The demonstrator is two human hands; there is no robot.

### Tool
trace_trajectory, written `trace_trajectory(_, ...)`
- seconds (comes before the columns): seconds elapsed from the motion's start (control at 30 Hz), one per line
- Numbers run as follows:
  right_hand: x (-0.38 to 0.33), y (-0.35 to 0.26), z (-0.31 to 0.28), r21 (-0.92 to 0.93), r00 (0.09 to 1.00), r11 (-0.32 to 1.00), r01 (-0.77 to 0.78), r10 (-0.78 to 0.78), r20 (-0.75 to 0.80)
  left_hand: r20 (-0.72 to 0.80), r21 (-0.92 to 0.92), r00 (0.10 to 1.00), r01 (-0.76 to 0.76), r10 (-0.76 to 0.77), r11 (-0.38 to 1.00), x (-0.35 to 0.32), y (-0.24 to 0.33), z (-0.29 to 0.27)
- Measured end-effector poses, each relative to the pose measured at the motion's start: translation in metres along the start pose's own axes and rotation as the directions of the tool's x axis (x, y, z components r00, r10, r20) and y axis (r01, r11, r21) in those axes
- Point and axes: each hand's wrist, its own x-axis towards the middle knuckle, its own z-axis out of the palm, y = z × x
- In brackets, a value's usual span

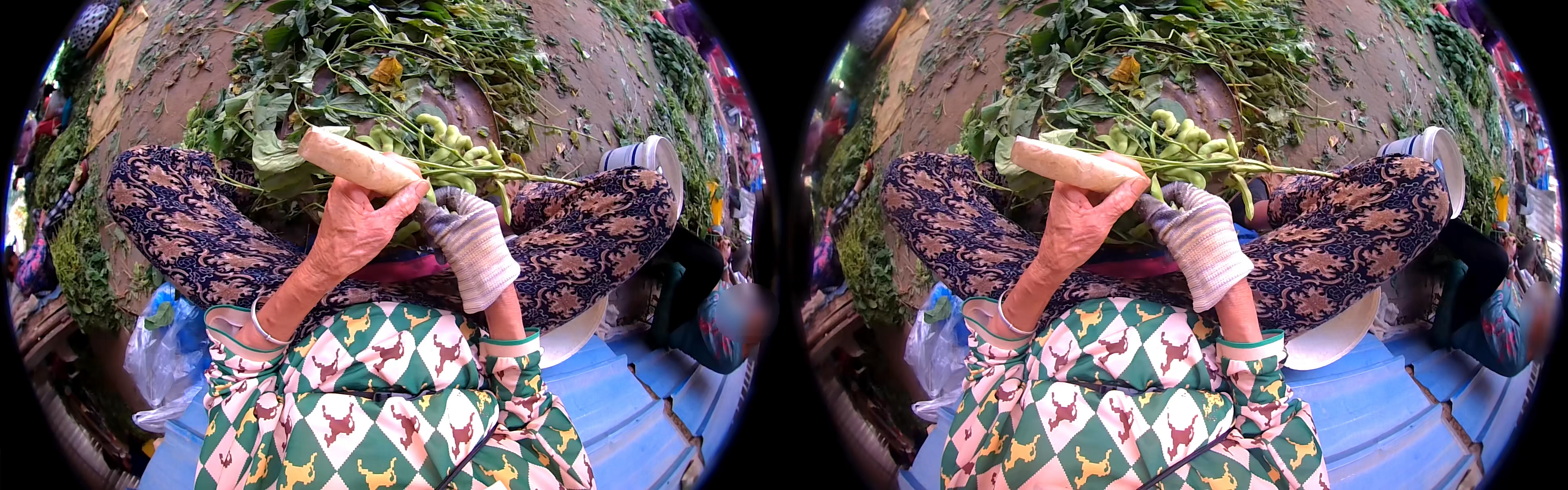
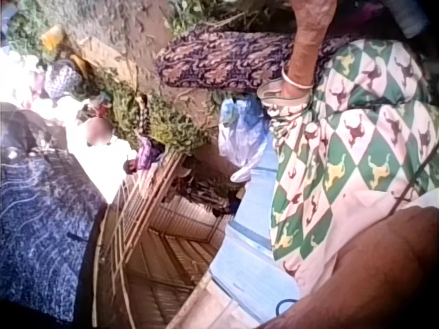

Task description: The person sits on a tarp and uses a small knife to shell green vegetables, likely edamame, from their pods. They hold the stems in one hand and carefully cut or pull the pods open to remove the beans, placing the shelled beans into a white bowl.

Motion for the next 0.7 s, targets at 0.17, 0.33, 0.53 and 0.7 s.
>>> trace_trajectory(0.17, 0.001, 0.005, 0.014, 0.051, 0.992, 0.991, 0.121, -0.118, -0.052, -0.036, 0.070, 0.999, 0.003, -0.001, 0.998, -0.002, 0.000, -0.003)
trace_trajectory(0.33, -0.003, 0.003, 0.001, 0.494, 0.985, 0.866, -0.073, -0.015, 0.172, 0.004, -0.023, 0.998, 0.064, -0.064, 0.998, 0.001, 0.002, -0.011)
trace_trajectory(0.53, -0.005, -0.019, -0.006, 0.452, 0.946, 0.844, -0.289, 0.178, 0.272, 0.023, 0.039, 1.000, 0.007, -0.008, 0.999, 0.002, -0.003, -0.010)
trace_trajectory(0.7, -0.004, -0.017, -0.006, 0.490, 0.926, 0.794, -0.360, 0.240, 0.291, 0.051, 0.047, 0.998, 0.020, -0.022, 0.999, -0.002, 0.000, -0.010)
